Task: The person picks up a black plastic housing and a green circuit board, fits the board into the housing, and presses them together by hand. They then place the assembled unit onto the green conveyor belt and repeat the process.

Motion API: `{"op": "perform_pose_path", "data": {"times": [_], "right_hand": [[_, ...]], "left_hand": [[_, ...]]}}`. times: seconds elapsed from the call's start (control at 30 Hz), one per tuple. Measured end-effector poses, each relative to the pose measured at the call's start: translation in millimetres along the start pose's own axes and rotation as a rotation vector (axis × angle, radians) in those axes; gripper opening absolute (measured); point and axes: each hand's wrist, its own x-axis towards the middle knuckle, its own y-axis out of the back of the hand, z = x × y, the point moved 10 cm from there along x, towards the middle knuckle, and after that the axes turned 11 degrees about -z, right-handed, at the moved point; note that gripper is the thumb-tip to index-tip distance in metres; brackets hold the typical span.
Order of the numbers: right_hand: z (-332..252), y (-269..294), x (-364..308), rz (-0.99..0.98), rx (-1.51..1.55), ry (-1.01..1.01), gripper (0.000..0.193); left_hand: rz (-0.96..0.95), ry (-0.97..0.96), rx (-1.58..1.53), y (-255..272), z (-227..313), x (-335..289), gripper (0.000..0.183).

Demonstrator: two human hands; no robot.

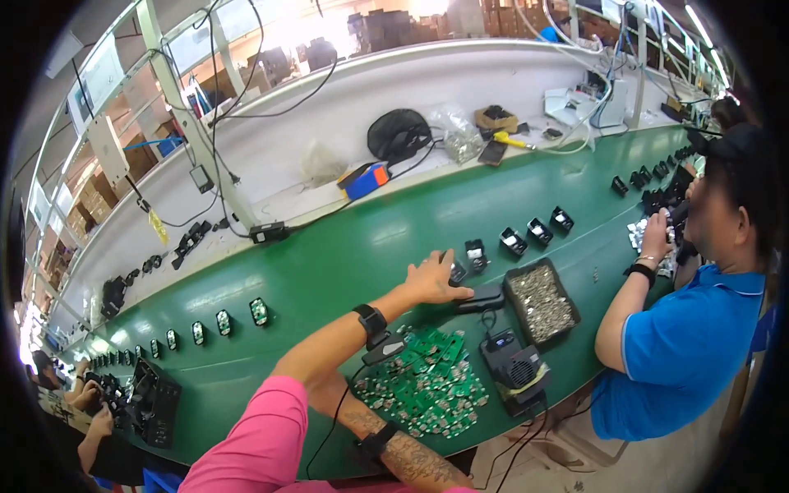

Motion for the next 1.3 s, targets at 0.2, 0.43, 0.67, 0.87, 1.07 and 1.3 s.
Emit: {"op": "perform_pose_path", "data": {"times": [0.2,0.43,0.67,0.87,1.07,1.3], "right_hand": [[4.0,19.3,-8.8,0.025,-0.049,0.019,0.038],[11.6,18.2,-27.6,0.036,-0.050,-0.004,0.038],[20.6,10.6,-35.2,-0.005,0.033,-0.042,0.038],[22.7,-1.0,-38.6,-0.048,0.083,-0.059,0.038],[18.5,-10.3,5.2,-0.084,0.144,-0.085,0.039],[6.2,-20.4,17.5,-0.210,0.095,-0.210,0.037]], "left_hand": [[0.178,0.056,-0.064,9.8,-13.8,12.3,0.082],[0.362,0.123,-0.112,9.9,-17.6,18.1,0.058],[0.379,0.100,-0.304,14.4,-43.8,28.8,0.055],[0.310,0.048,-0.295,7.4,-35.5,23.5,0.055],[0.189,-0.266,-0.399,-3.1,-4.1,13.8,0.054],[0.367,-0.300,-0.473,42.4,-72.0,-56.7,0.059]]}}
